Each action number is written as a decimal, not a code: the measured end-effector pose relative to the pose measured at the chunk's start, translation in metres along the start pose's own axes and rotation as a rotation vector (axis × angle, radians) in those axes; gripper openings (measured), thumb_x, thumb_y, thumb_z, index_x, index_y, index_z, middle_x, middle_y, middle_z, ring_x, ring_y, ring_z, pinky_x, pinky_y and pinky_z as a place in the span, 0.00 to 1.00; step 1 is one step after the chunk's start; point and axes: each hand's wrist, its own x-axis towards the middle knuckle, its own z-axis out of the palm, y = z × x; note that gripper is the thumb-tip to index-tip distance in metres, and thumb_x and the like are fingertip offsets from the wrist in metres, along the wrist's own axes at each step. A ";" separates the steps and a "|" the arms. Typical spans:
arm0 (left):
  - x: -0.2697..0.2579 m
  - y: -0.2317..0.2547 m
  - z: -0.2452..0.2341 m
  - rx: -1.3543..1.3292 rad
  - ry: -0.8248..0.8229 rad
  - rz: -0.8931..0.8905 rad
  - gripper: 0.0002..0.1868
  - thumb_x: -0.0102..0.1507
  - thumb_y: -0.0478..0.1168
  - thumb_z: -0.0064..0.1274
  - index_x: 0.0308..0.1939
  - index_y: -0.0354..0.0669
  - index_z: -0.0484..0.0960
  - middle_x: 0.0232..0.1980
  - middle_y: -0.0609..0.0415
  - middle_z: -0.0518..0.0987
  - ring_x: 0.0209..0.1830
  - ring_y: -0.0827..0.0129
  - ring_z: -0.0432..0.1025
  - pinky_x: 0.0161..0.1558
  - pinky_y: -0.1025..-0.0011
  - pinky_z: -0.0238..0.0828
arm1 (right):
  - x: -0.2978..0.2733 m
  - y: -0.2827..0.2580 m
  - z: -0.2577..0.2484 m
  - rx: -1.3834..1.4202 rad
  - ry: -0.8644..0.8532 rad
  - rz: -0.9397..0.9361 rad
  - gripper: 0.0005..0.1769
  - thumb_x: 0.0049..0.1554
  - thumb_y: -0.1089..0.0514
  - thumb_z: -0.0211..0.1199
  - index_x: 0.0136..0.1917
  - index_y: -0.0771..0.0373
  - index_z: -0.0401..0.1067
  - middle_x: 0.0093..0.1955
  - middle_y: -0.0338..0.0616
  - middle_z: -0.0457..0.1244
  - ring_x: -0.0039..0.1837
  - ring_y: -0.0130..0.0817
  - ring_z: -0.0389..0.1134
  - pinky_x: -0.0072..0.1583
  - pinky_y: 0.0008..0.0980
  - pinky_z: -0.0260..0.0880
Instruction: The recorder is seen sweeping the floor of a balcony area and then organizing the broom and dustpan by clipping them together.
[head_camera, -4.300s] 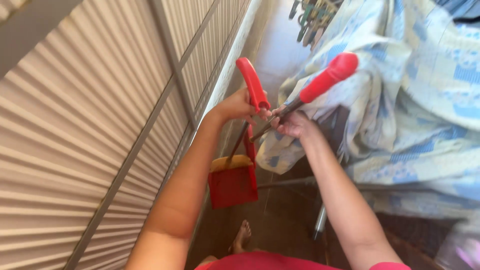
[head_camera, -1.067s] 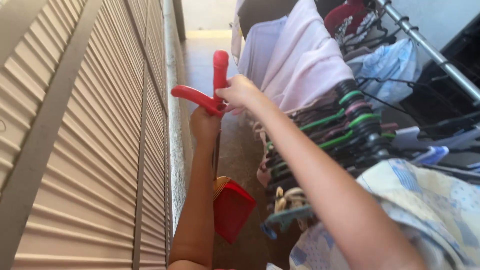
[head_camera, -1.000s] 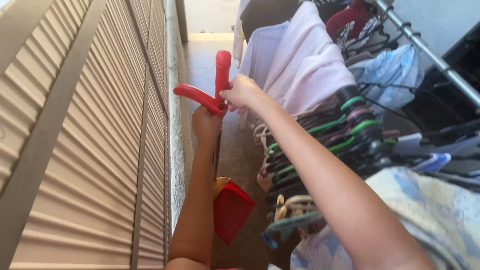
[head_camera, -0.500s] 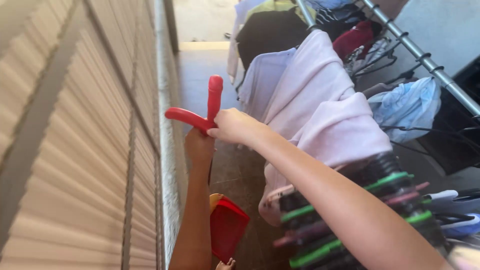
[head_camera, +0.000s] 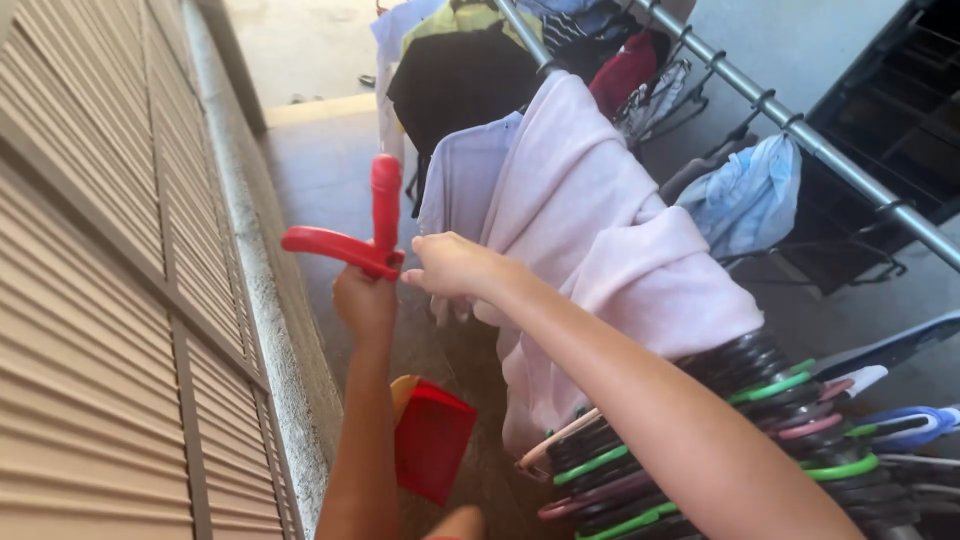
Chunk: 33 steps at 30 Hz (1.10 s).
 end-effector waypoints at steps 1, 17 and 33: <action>0.005 0.009 -0.005 -0.003 -0.010 -0.003 0.18 0.56 0.49 0.70 0.46 0.47 0.89 0.30 0.47 0.84 0.30 0.60 0.80 0.31 0.61 0.71 | 0.000 -0.003 -0.001 0.003 -0.001 0.011 0.22 0.62 0.47 0.60 0.56 0.71 0.67 0.40 0.51 0.68 0.35 0.43 0.74 0.38 0.44 0.76; 0.184 -0.061 0.082 -0.174 -0.248 -0.196 0.12 0.58 0.40 0.63 0.46 0.45 0.89 0.25 0.54 0.83 0.19 0.74 0.75 0.21 0.72 0.72 | 0.251 0.048 -0.052 0.186 -0.044 -0.142 0.32 0.54 0.46 0.68 0.66 0.65 0.65 0.49 0.53 0.72 0.48 0.41 0.75 0.46 0.38 0.77; 0.370 -0.155 0.167 -0.110 -0.180 -0.212 0.14 0.62 0.41 0.59 0.51 0.47 0.88 0.23 0.50 0.82 0.20 0.71 0.78 0.23 0.69 0.72 | 0.488 0.058 -0.049 0.725 -0.002 0.036 0.21 0.61 0.44 0.60 0.60 0.57 0.77 0.35 0.41 0.69 0.33 0.27 0.71 0.36 0.29 0.76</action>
